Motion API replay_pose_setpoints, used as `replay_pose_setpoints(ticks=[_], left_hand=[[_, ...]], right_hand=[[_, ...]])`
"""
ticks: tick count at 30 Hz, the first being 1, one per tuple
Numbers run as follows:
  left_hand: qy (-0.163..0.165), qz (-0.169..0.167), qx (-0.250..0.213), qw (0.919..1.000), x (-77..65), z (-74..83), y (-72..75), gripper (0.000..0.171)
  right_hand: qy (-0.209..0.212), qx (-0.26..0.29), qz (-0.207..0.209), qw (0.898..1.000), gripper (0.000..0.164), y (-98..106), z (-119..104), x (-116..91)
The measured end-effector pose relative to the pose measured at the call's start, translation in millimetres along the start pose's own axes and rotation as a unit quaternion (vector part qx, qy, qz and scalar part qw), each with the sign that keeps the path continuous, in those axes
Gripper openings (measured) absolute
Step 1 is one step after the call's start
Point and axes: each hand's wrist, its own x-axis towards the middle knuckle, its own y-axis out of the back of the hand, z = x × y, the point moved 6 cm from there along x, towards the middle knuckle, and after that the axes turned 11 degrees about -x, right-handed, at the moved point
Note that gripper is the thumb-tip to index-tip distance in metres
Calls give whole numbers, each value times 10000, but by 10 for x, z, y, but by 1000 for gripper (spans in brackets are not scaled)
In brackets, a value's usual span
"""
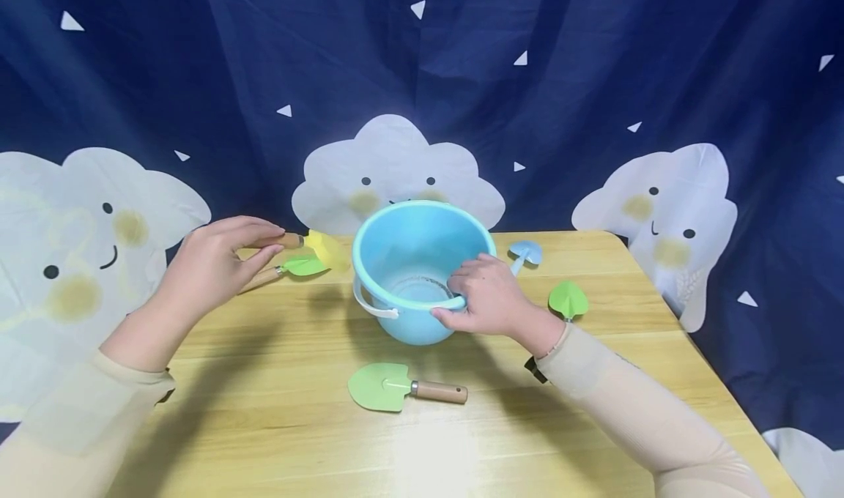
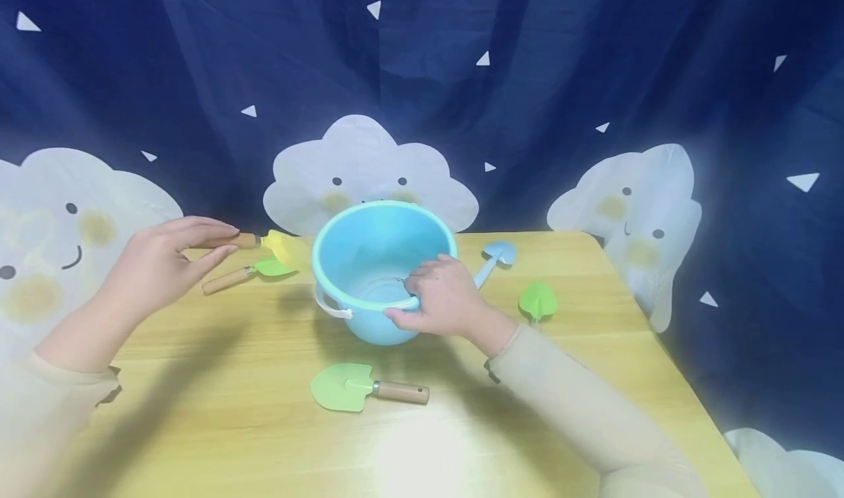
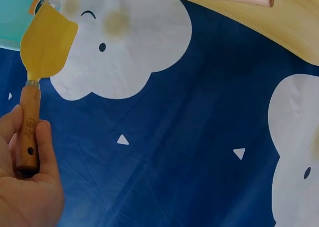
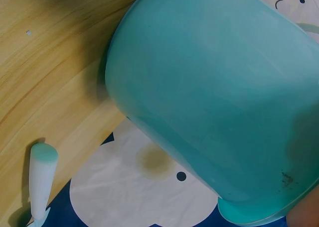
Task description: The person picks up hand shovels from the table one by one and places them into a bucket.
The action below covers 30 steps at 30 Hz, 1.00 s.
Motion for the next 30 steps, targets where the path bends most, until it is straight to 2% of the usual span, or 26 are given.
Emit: replay_pose_setpoints(ticks=[10,30], left_hand=[[175,130,15,9998,63,48,73,27],[-27,576,-91,9983,141,139,223,29]], right_hand=[[-6,3,-29,10000,65,2,8,8],[0,43,-10,10000,65,-14,9,-9]])
